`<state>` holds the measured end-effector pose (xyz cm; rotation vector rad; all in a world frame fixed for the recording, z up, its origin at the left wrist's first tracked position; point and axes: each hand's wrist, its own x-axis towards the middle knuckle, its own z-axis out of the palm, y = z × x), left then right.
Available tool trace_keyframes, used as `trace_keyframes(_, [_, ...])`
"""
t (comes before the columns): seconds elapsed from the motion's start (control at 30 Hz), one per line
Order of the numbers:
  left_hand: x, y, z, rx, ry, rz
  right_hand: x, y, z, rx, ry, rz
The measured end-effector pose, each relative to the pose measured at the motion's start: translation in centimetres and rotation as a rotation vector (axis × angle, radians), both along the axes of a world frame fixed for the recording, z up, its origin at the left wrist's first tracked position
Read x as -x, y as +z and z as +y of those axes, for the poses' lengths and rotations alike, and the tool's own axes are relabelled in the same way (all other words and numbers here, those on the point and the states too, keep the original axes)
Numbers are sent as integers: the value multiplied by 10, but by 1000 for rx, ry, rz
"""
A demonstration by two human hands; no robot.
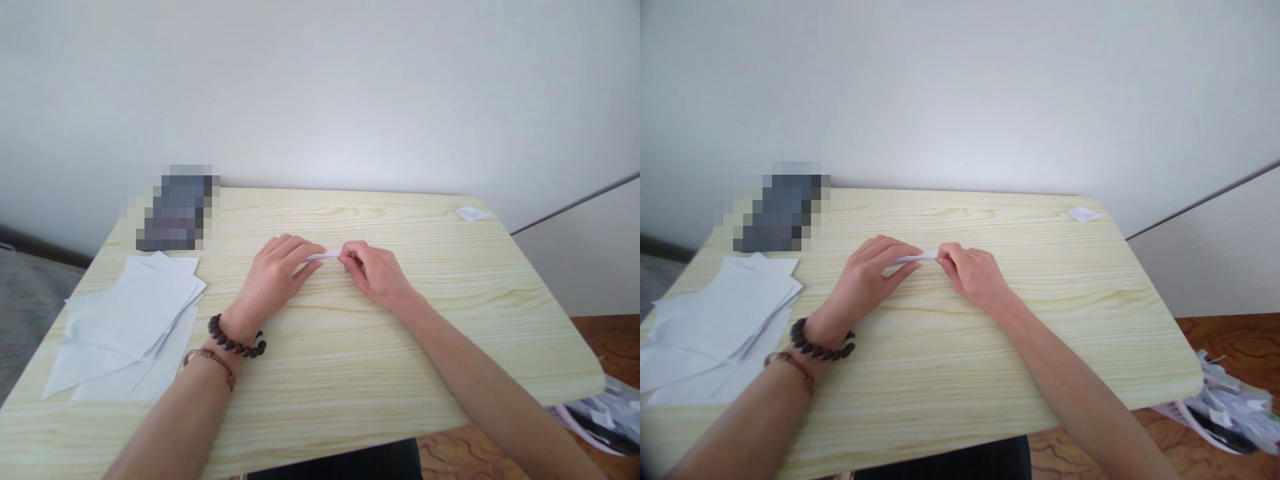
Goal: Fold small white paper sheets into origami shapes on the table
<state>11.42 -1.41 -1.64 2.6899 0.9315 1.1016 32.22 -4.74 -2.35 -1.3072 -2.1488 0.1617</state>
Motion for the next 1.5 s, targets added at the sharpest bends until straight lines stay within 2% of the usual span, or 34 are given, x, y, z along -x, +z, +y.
trace_keyframes(0.17, [1, -2, 2, -18, 49, 1, 2, 0, 0, -123, -19, 13])
trace_keyframes(0.43, [1, -2, 2, 11, -2, 20, 2, 0, 0, -258, 8, -15])
trace_keyframes(0.77, [0, -2, 1, 18, -31, 18, 4, -2, 0, -235, 15, 146])
trace_keyframes(0.97, [1, -2, 2, 47, -46, -19, 4, -1, -1, -192, 19, 136])
trace_keyframes(1.17, [2, -4, 2, -1, -27, 4, 5, -3, -2, -172, -4, 200])
trace_keyframes(1.5, [0, -5, 0, 45, -54, -54, 6, -6, -1, -141, 15, 236])
